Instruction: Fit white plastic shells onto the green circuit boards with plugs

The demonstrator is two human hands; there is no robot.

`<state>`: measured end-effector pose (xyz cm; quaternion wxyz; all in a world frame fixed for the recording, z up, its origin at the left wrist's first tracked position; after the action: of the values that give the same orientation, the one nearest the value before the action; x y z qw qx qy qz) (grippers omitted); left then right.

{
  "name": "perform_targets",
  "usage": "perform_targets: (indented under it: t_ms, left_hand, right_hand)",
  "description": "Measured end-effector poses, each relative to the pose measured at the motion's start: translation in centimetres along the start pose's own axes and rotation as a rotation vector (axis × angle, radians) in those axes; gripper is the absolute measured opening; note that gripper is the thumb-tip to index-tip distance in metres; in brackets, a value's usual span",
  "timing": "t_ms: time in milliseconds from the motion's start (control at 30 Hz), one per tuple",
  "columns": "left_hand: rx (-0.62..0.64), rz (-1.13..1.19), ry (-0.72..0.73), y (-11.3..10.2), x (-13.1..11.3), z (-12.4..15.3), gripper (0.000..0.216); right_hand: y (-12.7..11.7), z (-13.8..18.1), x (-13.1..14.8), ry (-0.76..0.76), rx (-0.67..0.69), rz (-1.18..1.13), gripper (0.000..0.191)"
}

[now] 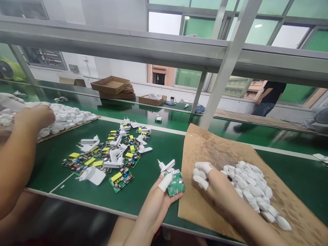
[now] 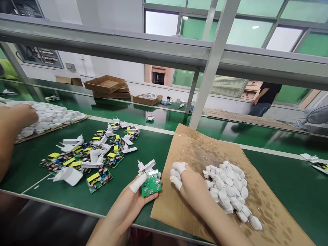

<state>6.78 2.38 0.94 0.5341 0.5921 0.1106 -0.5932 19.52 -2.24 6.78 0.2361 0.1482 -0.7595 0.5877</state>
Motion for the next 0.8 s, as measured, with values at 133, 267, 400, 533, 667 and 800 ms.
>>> perform_targets:
  t_ms: [133,267,400,533,667,800]
  left_hand:
    - [0.043,0.024,0.01,0.2,-0.1,-0.2,0.039]
    - [0.099,0.008,0.052,0.7,-0.5,-0.1,0.036]
    - [0.076,-0.132,0.124,1.1,-0.8,0.2,0.054]
    - [-0.034,-0.17,0.149,0.6,-0.8,0.3,0.063]
    - [-0.103,-0.132,0.142,0.1,-0.9,0.4,0.048]
    - [-0.093,-0.178,0.133,0.3,-0.9,0.5,0.051]
  right_hand:
    - [0.6,0.2,2.6,-0.128,0.107,-0.377,0.024]
    - [1.6,-0.1,4.3,-0.145,0.185,-0.323,0.026]
    - [2.6,-0.6,4.8,-0.158,0.217,-0.373,0.032]
    - [2.6,-0.5,4.2,-0.12,0.234,-0.525,0.032]
    - [1.1,-0.4,1.8,0.021,0.075,-0.542,0.018]
    - [1.2,-0.3,0.5,0.096,0.111,-0.668,0.03]
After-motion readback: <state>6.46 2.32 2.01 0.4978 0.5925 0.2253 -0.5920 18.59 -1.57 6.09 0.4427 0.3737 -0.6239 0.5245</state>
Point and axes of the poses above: each hand's wrist, its own z-axis away from the middle knuckle, its own y-axis out of the palm, x = y × z, the point moved 6 cm from there along -z, towards the middle knuckle, and after that the axes turned 14 degrees about -z, right-handed, at the moved point
